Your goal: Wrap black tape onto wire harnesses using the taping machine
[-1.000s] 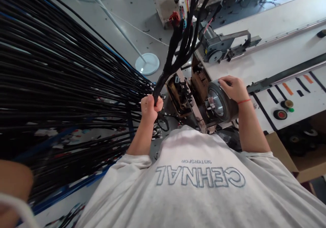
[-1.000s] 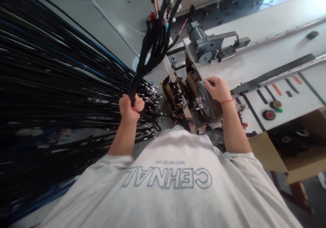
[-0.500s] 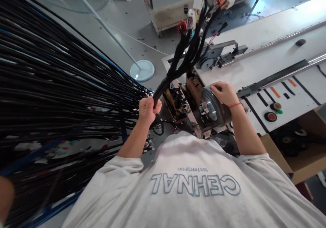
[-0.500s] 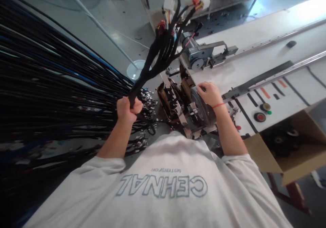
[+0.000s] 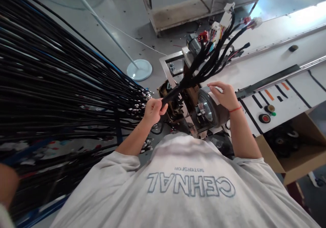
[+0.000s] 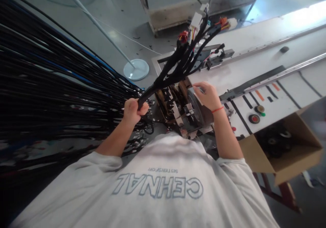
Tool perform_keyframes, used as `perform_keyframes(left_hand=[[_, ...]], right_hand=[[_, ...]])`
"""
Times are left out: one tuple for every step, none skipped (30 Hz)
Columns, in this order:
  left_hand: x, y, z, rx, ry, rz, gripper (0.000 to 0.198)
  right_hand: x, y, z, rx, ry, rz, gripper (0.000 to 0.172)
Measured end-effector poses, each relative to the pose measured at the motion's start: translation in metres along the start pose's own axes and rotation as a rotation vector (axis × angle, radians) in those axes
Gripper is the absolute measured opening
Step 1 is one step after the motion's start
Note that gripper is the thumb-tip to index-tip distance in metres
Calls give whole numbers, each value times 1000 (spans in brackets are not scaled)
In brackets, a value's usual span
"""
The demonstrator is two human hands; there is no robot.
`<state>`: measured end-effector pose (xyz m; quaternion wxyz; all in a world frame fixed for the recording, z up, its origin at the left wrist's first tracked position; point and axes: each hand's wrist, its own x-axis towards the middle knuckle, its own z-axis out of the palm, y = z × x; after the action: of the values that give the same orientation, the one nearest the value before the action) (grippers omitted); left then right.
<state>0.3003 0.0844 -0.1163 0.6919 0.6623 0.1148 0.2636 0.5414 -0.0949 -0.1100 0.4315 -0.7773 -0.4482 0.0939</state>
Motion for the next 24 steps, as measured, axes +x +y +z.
perform_keyframes(left_hand=[[-1, -1, 1, 2, -7, -7, 72], [-1, -2, 2, 3, -10, -13, 72], [-2, -3, 2, 4, -11, -18, 72], [-3, -4, 3, 1, -12, -18, 71], [-3, -5, 4, -3, -16, -15, 71], [-3, -6, 5, -10, -27, -11, 70], [-3, -8, 6, -19, -43, -4, 69], [-3, -10, 7, -30, -58, 5, 68], [-3, -12, 8, -42, -71, 13, 67], [-3, -14, 9, -51, -82, 13, 67], [-3, -16, 10, -54, -90, 7, 67], [-3, -18, 12, -53, -98, -2, 66], [-2, -20, 13, -46, -105, -12, 66], [-2, -22, 14, -38, -111, -24, 66], [-2, -24, 15, -26, -114, -36, 66], [-1, -26, 17, -16, -116, -47, 66], [-1, -28, 18, -7, -120, -54, 66], [0, -30, 19, -1, -129, -59, 67], [1, -32, 20, 2, -141, -61, 67], [2, -35, 21, 2, -159, -61, 68], [2, -39, 22, 2, -175, -62, 69], [2, -42, 23, 2, -186, -67, 69], [2, -46, 24, 5, -191, -77, 69], [1, -50, 25, 11, -195, -92, 69]], right_hand=[[-2, 0, -1, 5, 4, 11, 23], [-3, 1, -2, 7, 10, 20, 22], [-5, 2, -2, 6, 14, 24, 21], [-7, 4, -2, 4, 19, 25, 21], [-9, 7, -3, 0, 23, 23, 20], [-11, 9, -3, -4, 26, 20, 19], [-14, 12, -3, -7, 30, 14, 18], [-17, 14, -2, -9, 35, 6, 17], [-20, 16, -2, -7, 43, -4, 16], [-24, 18, -1, -4, 57, -13, 16], [-28, 20, 0, 1, 74, -18, 16], [-33, 22, 1, 5, 93, -18, 16], [-38, 23, 1, 8, 111, -11, 17], [-43, 25, 2, 10, 127, -1, 18], [-49, 26, 2, 13, 143, 12, 19], [-54, 27, 1, 16, 159, 25, 20], [-60, 27, 1, 21, 178, 38, 20], [-66, 28, 0, 27, 202, 48, 20], [-72, 28, -2, 36, 229, 56, 20], [-77, 28, -3, 46, 259, 63, 20], [-83, 28, -5, 58, 288, 69, 19], [-89, 27, -6, 69, 313, 74, 19], [-95, 27, -7, 80, 334, 80, 19], [-100, 26, -8, 90, 353, 85, 19]])
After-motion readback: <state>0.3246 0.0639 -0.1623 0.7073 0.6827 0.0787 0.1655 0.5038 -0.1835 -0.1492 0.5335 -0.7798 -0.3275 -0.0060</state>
